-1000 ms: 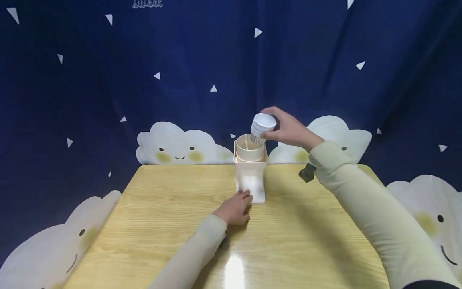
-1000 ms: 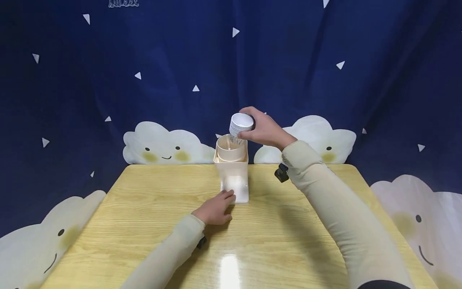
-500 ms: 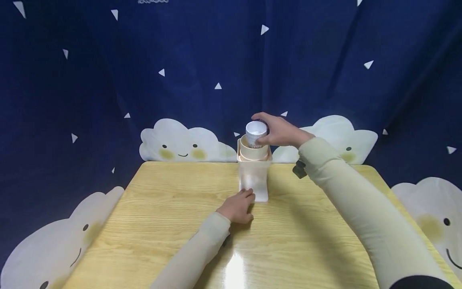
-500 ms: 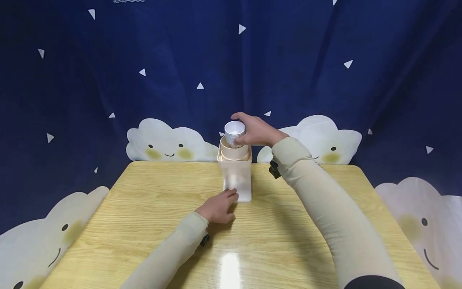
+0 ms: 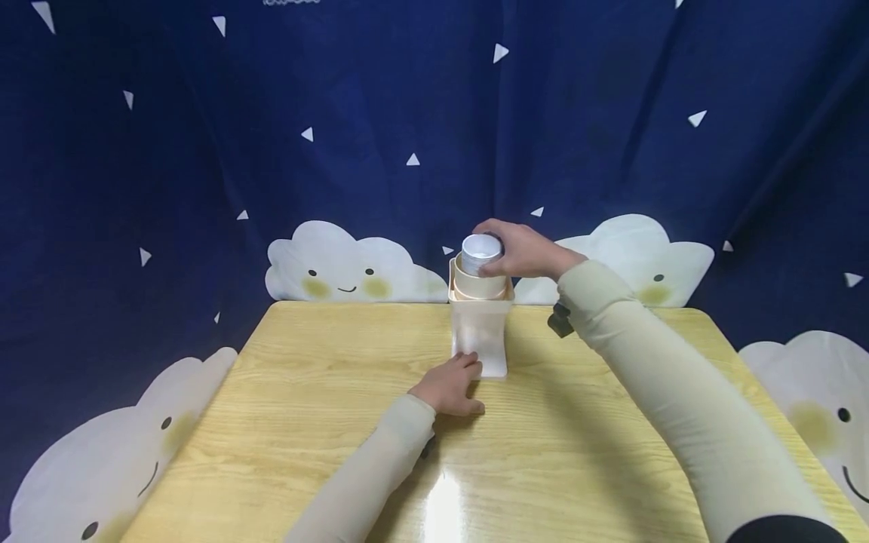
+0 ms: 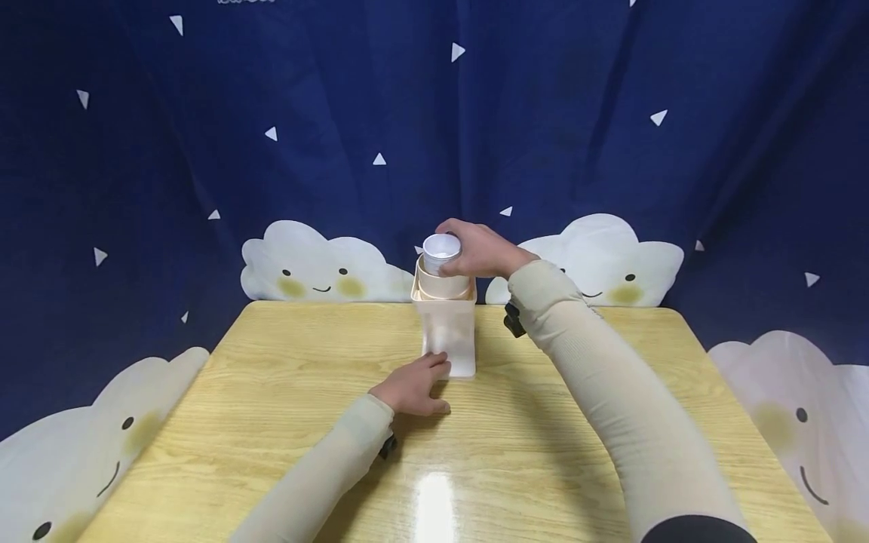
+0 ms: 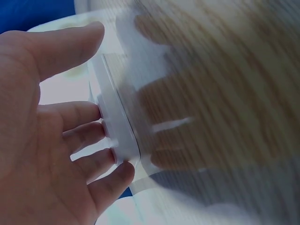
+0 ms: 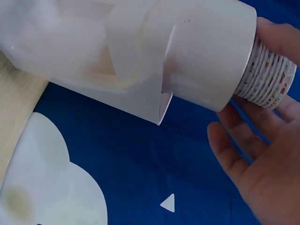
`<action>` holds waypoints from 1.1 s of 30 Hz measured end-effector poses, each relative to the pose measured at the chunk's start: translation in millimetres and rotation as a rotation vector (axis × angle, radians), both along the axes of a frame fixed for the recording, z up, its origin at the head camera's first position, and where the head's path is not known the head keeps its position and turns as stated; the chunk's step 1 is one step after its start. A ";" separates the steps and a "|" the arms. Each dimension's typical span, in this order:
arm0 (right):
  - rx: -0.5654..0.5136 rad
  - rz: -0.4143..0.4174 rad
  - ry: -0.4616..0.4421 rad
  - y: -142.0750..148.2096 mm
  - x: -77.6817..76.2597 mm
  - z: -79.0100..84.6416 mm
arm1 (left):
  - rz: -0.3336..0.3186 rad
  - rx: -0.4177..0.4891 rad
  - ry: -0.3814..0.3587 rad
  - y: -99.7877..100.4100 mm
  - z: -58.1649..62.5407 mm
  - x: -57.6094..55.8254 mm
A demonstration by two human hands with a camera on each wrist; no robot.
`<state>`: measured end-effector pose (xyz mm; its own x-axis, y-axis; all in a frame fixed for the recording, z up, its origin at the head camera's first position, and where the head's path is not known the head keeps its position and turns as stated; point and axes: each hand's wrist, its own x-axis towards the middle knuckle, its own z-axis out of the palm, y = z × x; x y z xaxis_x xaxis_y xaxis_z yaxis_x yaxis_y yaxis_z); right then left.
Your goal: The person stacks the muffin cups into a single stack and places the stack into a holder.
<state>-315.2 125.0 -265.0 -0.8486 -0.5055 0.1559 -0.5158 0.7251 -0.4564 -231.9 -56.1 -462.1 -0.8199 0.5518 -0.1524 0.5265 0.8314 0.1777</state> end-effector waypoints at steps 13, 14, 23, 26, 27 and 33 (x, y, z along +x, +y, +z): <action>-0.002 -0.017 -0.015 4.7 -4.6 -0.7 | -0.006 0.008 0.009 0.4 0.9 -2.3; 0.000 -0.017 -0.016 4.9 -4.5 -0.9 | -0.006 0.008 0.008 0.3 0.7 -2.3; 0.011 -0.024 -0.052 4.6 -6.4 -4.8 | 0.009 0.002 -0.004 -0.7 -1.6 -2.0; 0.008 -0.026 -0.071 5.2 -7.0 -6.2 | 0.012 -0.002 -0.003 -0.9 -1.2 -1.1; 0.006 -0.027 -0.079 5.8 -7.3 -6.8 | 0.013 -0.004 -0.004 -1.0 -1.1 -1.0; -0.014 -0.010 -0.086 8.9 -8.1 -10.1 | 0.013 -0.010 -0.004 -1.7 -2.2 -0.9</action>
<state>-323.3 134.0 -275.0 -0.8643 -0.4950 0.0890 -0.4666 0.7232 -0.5091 -232.9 -57.9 -464.3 -0.8264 0.5396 -0.1607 0.5151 0.8398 0.1713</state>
